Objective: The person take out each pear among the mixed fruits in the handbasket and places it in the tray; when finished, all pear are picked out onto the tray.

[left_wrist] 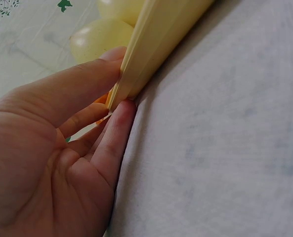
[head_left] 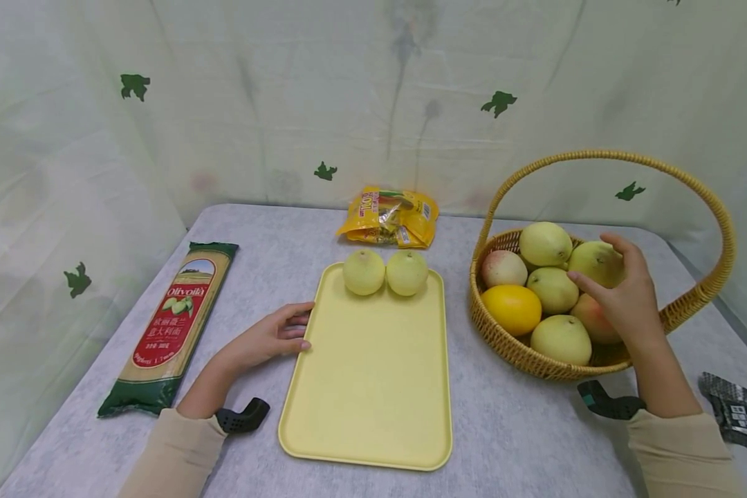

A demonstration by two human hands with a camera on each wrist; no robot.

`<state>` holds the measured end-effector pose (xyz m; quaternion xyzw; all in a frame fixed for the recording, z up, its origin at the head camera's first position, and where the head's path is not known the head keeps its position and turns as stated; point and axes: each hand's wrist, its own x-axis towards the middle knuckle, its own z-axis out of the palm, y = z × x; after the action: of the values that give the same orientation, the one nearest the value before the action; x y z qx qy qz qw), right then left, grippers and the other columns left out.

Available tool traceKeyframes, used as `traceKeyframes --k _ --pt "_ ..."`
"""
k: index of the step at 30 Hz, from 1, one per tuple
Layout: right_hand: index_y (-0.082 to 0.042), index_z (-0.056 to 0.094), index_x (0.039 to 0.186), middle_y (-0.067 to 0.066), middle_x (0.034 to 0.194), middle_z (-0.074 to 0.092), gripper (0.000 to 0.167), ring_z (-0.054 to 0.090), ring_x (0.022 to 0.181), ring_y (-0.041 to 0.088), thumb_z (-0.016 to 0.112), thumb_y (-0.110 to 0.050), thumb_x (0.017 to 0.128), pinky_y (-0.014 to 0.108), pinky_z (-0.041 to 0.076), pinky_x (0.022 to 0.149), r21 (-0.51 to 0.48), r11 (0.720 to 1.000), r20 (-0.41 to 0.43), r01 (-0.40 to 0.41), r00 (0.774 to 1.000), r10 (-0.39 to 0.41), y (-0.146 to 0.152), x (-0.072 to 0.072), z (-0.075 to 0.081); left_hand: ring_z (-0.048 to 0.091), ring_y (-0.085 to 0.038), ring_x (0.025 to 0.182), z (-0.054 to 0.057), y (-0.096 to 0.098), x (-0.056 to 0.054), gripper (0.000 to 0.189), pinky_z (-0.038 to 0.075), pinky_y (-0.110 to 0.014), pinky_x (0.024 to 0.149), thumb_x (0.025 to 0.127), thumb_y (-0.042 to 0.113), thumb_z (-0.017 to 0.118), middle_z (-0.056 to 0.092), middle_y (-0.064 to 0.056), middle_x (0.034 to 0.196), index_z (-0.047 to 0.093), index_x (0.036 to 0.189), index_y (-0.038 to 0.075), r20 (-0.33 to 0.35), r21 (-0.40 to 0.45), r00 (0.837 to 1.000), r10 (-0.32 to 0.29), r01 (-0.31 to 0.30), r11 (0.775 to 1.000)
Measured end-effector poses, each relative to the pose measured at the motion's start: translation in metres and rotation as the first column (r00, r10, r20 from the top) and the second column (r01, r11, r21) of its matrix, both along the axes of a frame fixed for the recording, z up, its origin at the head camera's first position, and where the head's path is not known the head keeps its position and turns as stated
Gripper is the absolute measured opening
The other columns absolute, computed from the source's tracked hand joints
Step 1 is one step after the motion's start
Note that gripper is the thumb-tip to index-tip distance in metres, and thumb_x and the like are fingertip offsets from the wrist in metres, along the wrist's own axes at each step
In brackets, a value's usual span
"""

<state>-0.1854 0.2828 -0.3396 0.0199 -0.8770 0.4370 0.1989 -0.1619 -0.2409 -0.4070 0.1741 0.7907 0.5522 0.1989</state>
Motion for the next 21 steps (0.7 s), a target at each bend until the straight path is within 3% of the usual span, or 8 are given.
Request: traceKeyframes --k 12,21 --pt "-0.007 0.028 0.139 0.017 0.139 0.027 0.073 0.022 0.126 0.034 0.067 -0.025 0.081 0.050 0.016 0.100 0.044 0.999 0.049 -0.010 0.999 0.008 0.010 -0.007 -0.002 0.038 -0.032 0.118 -0.001 0.000 -0.001 0.073 0.037 -0.034 0.092 0.082 0.014 0.067 0.037 -0.020 0.131 0.024 0.140 0.000 0.004 0.007 1.000 0.001 -0.001 1.000" --pt "0.001 0.033 0.134 0.023 0.136 0.028 0.062 0.022 0.125 0.037 0.066 -0.015 0.083 0.049 0.015 0.101 0.072 0.996 0.028 -0.048 0.999 0.046 0.016 -0.012 -0.005 0.037 -0.032 0.118 -0.003 -0.001 -0.001 0.073 0.038 -0.031 0.091 0.082 0.013 0.067 0.037 -0.020 0.131 0.023 0.140 0.000 -0.001 0.020 1.000 -0.007 0.007 1.000"
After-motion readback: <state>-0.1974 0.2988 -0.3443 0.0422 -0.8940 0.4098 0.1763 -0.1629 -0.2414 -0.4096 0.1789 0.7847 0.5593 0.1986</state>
